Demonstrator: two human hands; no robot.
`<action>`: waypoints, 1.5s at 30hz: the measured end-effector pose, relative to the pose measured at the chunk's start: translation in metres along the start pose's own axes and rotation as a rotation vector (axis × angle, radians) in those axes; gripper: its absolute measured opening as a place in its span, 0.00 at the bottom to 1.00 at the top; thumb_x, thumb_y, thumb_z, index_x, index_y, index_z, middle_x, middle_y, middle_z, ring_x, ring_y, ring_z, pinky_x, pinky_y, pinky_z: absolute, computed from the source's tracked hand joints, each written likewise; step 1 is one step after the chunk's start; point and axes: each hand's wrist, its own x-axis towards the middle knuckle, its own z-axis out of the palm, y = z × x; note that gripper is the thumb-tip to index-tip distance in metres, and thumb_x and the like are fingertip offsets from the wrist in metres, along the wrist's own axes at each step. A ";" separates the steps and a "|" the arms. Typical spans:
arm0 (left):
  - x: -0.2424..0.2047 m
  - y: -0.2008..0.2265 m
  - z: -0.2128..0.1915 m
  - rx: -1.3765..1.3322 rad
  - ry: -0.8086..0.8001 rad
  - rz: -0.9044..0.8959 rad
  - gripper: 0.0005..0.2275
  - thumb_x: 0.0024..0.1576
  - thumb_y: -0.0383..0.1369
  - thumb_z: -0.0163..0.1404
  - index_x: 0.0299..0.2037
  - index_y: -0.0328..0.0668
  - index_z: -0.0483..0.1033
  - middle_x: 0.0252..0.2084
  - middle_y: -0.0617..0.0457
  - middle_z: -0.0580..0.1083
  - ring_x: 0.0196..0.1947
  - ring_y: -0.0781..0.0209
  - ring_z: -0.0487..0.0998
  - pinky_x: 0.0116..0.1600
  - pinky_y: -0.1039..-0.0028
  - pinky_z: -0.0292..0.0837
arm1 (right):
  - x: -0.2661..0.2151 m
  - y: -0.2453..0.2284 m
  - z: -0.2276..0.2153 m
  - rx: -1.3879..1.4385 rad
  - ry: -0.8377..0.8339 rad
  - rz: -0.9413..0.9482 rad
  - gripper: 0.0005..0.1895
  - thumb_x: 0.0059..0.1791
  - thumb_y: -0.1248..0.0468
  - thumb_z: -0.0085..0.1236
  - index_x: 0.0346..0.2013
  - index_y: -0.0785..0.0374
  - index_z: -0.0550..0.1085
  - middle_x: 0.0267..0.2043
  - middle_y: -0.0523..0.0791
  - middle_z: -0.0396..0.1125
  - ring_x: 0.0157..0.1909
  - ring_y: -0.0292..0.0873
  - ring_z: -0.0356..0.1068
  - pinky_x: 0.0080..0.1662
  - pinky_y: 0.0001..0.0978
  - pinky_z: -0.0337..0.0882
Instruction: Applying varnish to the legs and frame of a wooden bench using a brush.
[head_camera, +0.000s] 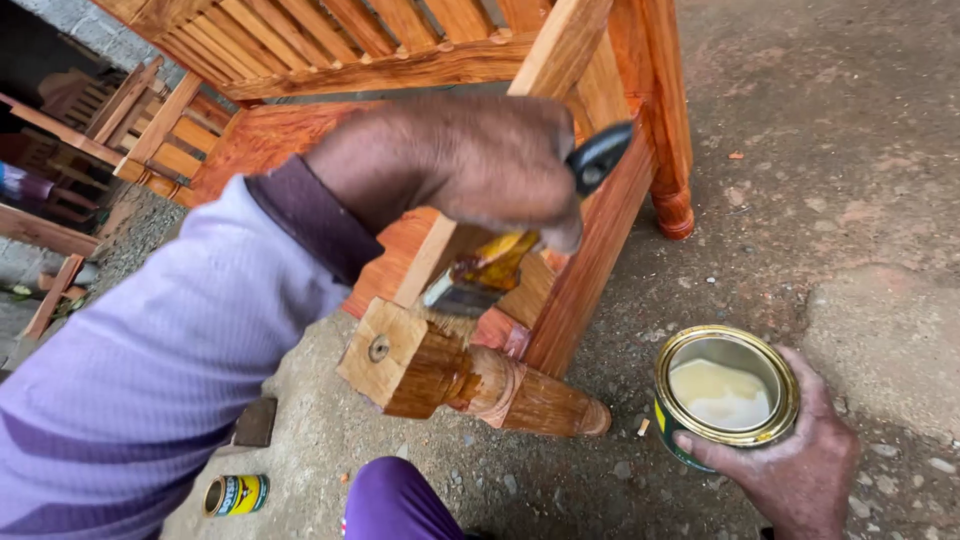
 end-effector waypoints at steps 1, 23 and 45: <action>-0.006 0.005 -0.005 0.044 0.045 -0.028 0.14 0.49 0.39 0.59 0.34 0.34 0.79 0.32 0.46 0.79 0.35 0.52 0.81 0.46 0.59 0.75 | 0.000 0.001 0.000 0.006 0.004 -0.003 0.67 0.22 0.39 0.75 0.66 0.71 0.62 0.48 0.57 0.74 0.47 0.52 0.77 0.50 0.45 0.78; 0.044 -0.005 0.034 -0.047 0.068 0.128 0.14 0.45 0.37 0.54 0.33 0.32 0.80 0.32 0.44 0.80 0.31 0.44 0.78 0.37 0.51 0.74 | -0.004 -0.012 -0.001 -0.024 0.010 -0.021 0.66 0.23 0.40 0.76 0.66 0.73 0.62 0.48 0.58 0.73 0.48 0.53 0.77 0.48 0.44 0.79; 0.033 0.012 0.061 0.161 -0.047 0.447 0.09 0.52 0.39 0.53 0.33 0.42 0.75 0.30 0.55 0.72 0.29 0.57 0.72 0.36 0.56 0.73 | -0.019 -0.045 -0.013 -0.019 0.151 0.032 0.63 0.24 0.38 0.76 0.65 0.68 0.64 0.49 0.55 0.74 0.49 0.51 0.77 0.51 0.43 0.78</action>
